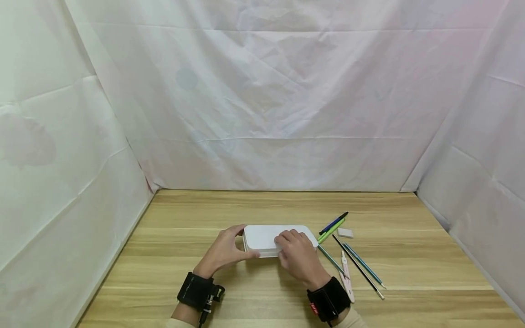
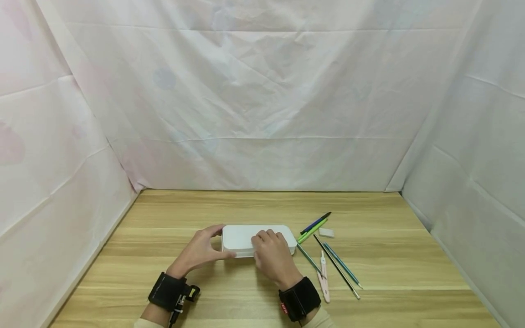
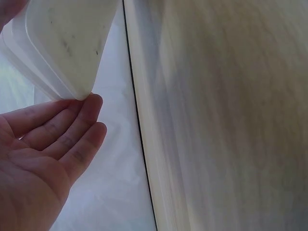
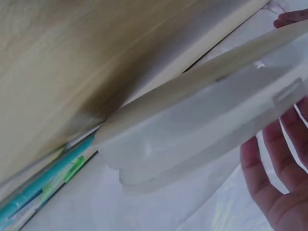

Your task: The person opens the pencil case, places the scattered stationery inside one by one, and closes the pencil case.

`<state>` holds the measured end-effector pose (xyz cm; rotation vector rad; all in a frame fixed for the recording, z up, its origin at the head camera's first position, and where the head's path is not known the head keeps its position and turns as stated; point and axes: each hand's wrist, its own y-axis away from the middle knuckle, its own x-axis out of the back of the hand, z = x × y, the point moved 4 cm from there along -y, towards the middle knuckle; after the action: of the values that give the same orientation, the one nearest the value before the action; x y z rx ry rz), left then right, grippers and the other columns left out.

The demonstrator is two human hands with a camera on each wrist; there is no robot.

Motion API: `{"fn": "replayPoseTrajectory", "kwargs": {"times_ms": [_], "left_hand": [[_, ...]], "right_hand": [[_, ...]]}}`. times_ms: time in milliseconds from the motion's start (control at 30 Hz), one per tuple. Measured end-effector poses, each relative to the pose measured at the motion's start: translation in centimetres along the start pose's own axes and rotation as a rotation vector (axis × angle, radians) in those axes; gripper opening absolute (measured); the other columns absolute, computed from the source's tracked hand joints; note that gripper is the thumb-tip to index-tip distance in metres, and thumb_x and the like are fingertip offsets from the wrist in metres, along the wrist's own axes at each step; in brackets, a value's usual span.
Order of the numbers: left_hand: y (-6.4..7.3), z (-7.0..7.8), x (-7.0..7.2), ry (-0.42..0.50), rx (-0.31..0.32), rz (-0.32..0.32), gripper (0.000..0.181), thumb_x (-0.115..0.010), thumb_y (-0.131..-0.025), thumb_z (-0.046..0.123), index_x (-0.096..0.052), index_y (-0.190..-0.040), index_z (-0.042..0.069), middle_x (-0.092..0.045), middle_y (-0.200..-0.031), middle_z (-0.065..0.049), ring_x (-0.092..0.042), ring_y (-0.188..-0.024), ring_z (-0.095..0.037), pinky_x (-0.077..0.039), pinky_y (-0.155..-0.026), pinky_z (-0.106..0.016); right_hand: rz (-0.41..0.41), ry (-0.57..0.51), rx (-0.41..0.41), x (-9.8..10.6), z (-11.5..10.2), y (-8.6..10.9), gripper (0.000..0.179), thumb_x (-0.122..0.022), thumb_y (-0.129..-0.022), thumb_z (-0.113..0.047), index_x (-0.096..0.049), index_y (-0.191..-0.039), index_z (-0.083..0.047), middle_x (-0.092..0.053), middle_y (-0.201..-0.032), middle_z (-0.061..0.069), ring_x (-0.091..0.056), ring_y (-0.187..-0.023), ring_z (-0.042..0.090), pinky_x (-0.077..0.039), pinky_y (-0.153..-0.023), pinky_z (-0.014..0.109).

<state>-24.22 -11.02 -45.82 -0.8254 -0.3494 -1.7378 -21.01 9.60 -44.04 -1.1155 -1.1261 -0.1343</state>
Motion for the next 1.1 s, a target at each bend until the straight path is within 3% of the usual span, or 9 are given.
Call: {"fn": "replayPoseTrajectory", "kwargs": {"times_ms": [333, 533, 767, 1100], "left_hand": [[0.0, -0.9, -0.2, 0.060, -0.002, -0.035, 0.088, -0.085, -0.071, 0.052, -0.054, -0.138, 0.004, -0.066, -0.119, -0.009, -0.060, -0.112, -0.024, -0.051, -0.099, -0.052], [0.1, -1.2, -0.2, 0.078, 0.003, -0.062, 0.086, -0.086, -0.072, 0.047, -0.054, -0.139, 0.004, -0.066, -0.123, -0.009, -0.061, -0.115, -0.028, -0.052, -0.099, -0.051], [0.2, -1.3, -0.1, 0.078, 0.036, -0.077, 0.089, -0.086, -0.071, 0.048, -0.052, -0.141, 0.004, -0.064, -0.129, -0.012, -0.059, -0.120, -0.032, -0.051, -0.101, -0.050], [0.2, -1.8, -0.2, 0.056, 0.052, -0.097, 0.102, -0.088, -0.071, 0.045, -0.042, -0.146, -0.006, -0.060, -0.132, -0.020, -0.057, -0.121, -0.036, -0.049, -0.102, -0.054]], "right_hand": [[-0.040, 0.014, -0.008, -0.1, -0.1, -0.1, 0.012, -0.072, -0.075, -0.013, -0.066, -0.085, -0.015, -0.068, -0.092, -0.001, -0.063, -0.086, 0.017, -0.056, -0.073, 0.038], [-0.092, 0.038, 0.006, 0.0, 0.2, 0.0, 0.020, -0.078, -0.077, -0.021, -0.069, -0.095, -0.017, -0.068, -0.099, -0.002, -0.063, -0.092, 0.017, -0.054, -0.079, 0.038], [-0.141, 0.051, 0.016, 0.1, 0.9, 0.2, 0.023, -0.080, -0.078, -0.019, -0.070, -0.098, -0.017, -0.068, -0.100, -0.002, -0.063, -0.094, 0.017, -0.053, -0.080, 0.037], [-0.105, 0.030, 0.030, 0.3, 0.8, 0.1, 0.016, -0.080, -0.080, -0.015, -0.072, -0.094, -0.017, -0.068, -0.095, -0.003, -0.063, -0.090, 0.016, -0.054, -0.074, 0.033]]}}
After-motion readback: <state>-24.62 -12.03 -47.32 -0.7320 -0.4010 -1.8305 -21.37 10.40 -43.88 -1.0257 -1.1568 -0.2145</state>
